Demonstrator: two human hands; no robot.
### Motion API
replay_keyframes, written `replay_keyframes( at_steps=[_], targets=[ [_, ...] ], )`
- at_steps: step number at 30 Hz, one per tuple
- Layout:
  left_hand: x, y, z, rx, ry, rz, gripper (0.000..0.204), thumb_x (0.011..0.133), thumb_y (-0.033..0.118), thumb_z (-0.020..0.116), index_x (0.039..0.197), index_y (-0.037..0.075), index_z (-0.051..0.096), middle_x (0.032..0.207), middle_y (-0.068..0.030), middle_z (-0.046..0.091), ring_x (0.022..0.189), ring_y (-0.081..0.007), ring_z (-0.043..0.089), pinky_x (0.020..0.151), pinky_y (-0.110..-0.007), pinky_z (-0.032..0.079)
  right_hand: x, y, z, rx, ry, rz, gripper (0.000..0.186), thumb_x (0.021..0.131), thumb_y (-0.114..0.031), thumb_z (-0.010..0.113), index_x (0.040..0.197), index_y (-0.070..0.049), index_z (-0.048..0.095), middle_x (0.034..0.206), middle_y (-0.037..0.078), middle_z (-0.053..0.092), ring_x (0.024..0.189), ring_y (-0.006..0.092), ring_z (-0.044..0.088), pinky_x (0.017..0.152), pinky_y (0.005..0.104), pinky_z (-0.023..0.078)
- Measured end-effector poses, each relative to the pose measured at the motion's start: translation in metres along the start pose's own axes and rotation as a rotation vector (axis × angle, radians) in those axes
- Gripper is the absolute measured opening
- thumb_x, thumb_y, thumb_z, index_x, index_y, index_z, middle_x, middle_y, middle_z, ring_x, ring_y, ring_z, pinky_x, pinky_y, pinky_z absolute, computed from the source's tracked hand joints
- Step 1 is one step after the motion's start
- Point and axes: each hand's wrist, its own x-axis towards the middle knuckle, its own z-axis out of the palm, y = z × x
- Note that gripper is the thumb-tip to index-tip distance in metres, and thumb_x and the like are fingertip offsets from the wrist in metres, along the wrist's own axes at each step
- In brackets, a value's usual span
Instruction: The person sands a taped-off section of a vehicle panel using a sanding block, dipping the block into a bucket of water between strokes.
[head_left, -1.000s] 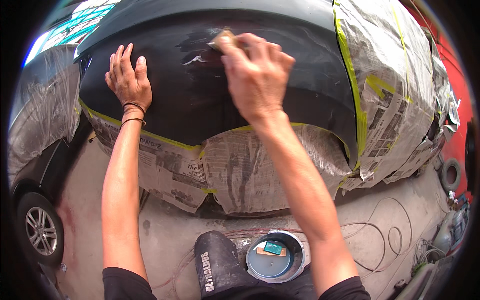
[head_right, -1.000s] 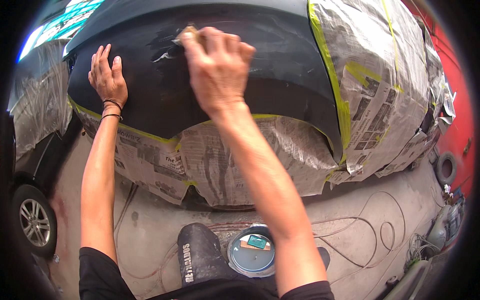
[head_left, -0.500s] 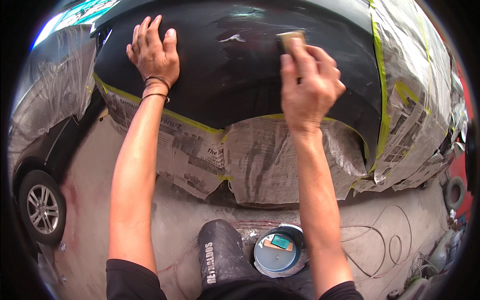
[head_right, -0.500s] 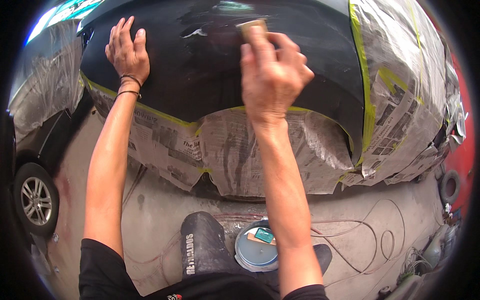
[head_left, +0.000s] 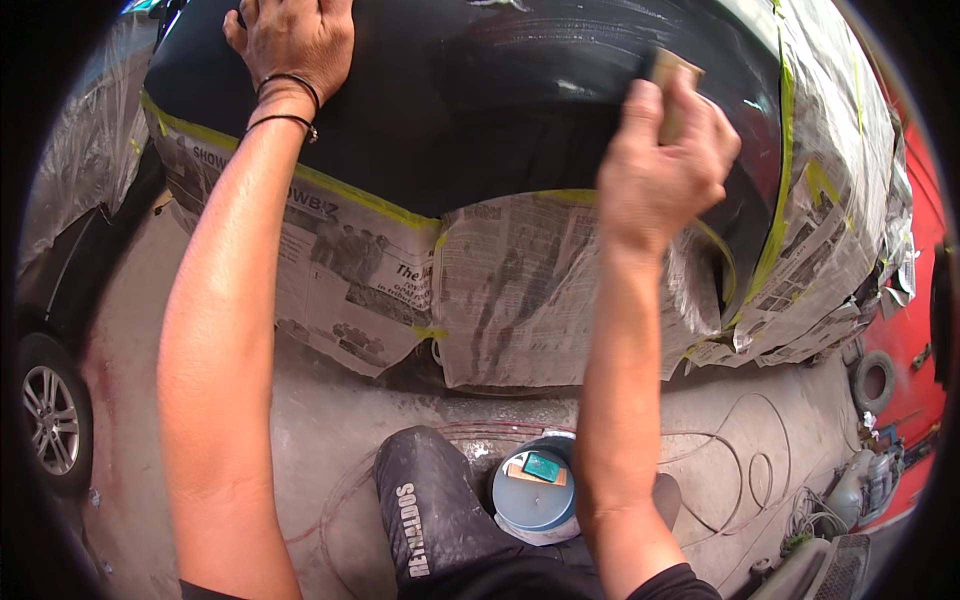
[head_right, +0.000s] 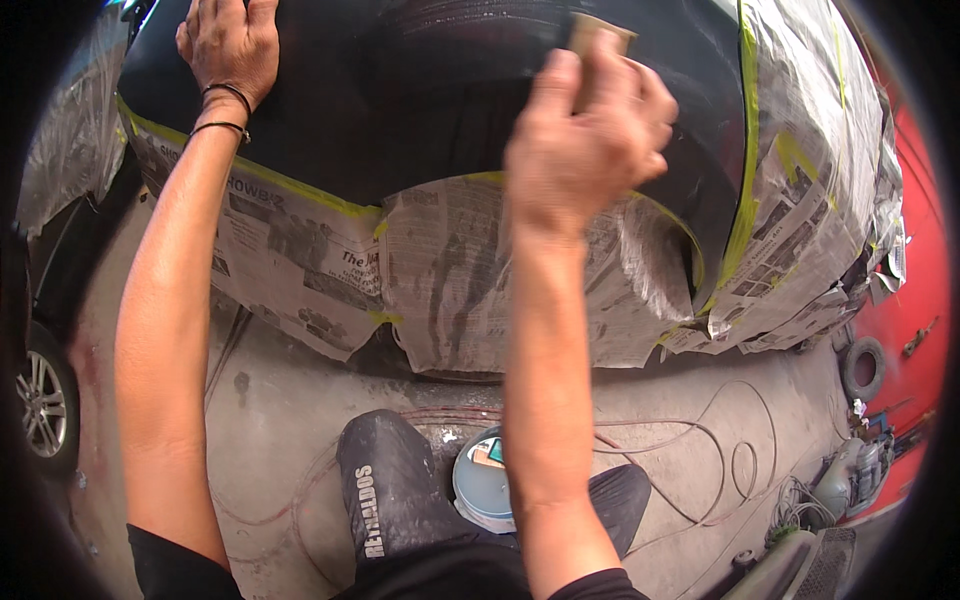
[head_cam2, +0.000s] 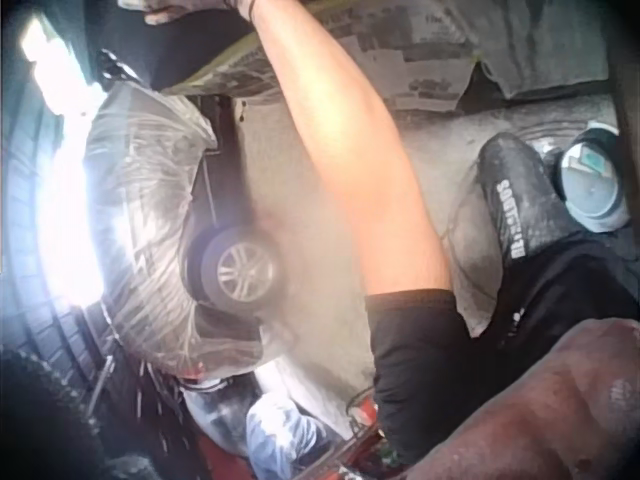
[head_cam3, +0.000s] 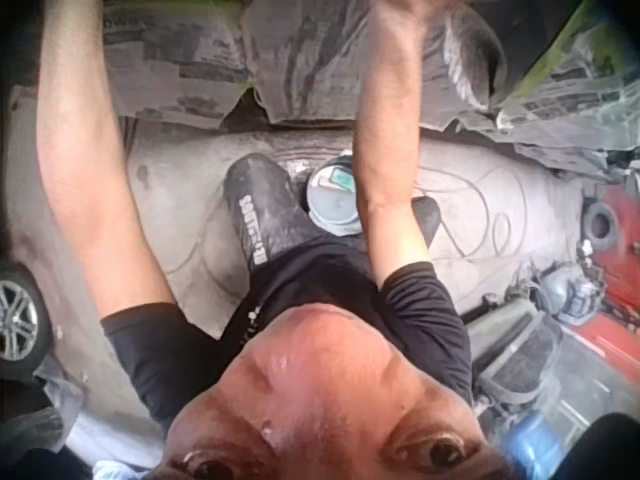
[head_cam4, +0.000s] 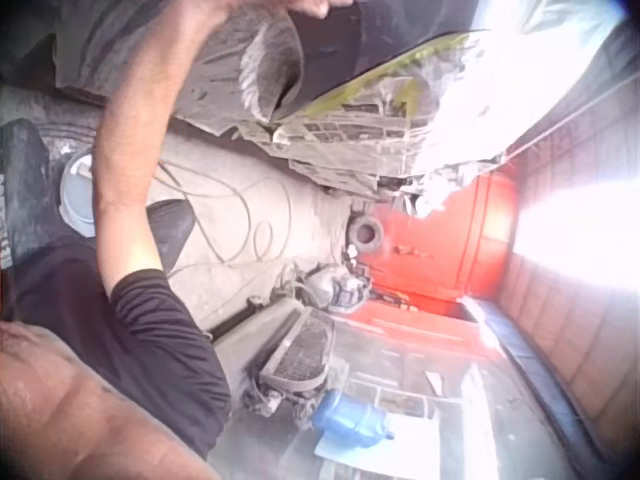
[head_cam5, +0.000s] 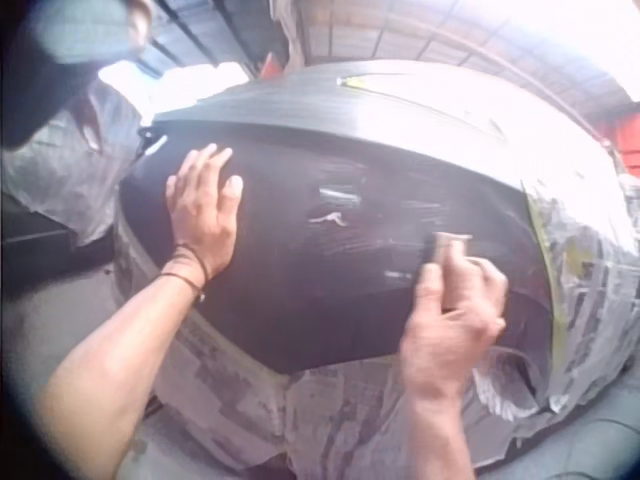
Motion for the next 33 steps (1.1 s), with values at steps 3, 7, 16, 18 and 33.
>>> replay_keyframes(
  at_steps=[3,7,16,18,33],
  targets=[
    [0.011,-0.049,0.023,-0.025,0.007,0.037,0.052,0.115,0.048,0.056,0.159,0.021,0.064,0.169,-0.0103,0.059,0.164,-0.0361,0.045,0.135,-0.062,0.025,-0.049,-0.06,0.02,0.001,-0.146,-0.331,0.042,0.087,-0.019,0.09,0.128,-0.022,0.082,0.128,0.007,0.069,0.112,0.0278,0.066,0.091,0.0477,0.044],
    [0.005,-0.003,0.0,-0.022,0.002,0.008,0.049,0.115,0.039,0.056,0.156,0.014,0.065,0.167,-0.015,0.059,0.163,-0.0397,0.045,0.134,-0.06,0.026,-0.032,-0.021,0.003,0.003,-0.117,-0.374,0.042,0.087,-0.016,0.09,0.128,-0.022,0.083,0.124,0.006,0.071,0.113,0.0259,0.068,0.091,0.0465,0.043],
    [0.004,-0.004,0.007,-0.037,-0.054,-0.032,0.051,0.116,0.04,0.055,0.16,0.015,0.062,0.172,-0.0142,0.055,0.166,-0.0376,0.041,0.136,-0.061,0.022,-0.029,-0.037,-0.005,-0.127,-0.081,-0.238,0.036,0.089,-0.016,0.09,0.123,-0.015,0.08,0.126,0.007,0.068,0.114,0.0244,0.066,0.09,0.048,0.05],
    [0.011,-0.023,0.018,-0.128,0.098,0.1,0.054,0.116,0.057,0.055,0.16,0.028,0.066,0.169,-0.0052,0.062,0.165,-0.0327,0.046,0.134,-0.06,0.027,-0.056,-0.058,0.008,0.03,-0.197,-0.281,0.042,0.084,-0.015,0.092,0.124,-0.019,0.081,0.13,0.004,0.067,0.11,0.0226,0.065,0.09,0.0457,0.046],
    [0.005,-0.018,0.016,-0.095,0.047,0.04,0.051,0.118,0.052,0.053,0.161,0.028,0.066,0.172,-0.0034,0.059,0.165,-0.0293,0.046,0.136,-0.057,0.026,-0.023,-0.023,-0.012,-0.034,-0.158,-0.193,0.043,0.089,-0.02,0.092,0.13,-0.02,0.082,0.131,0.004,0.065,0.114,0.0257,0.064,0.097,0.0479,0.045]
  ],
)
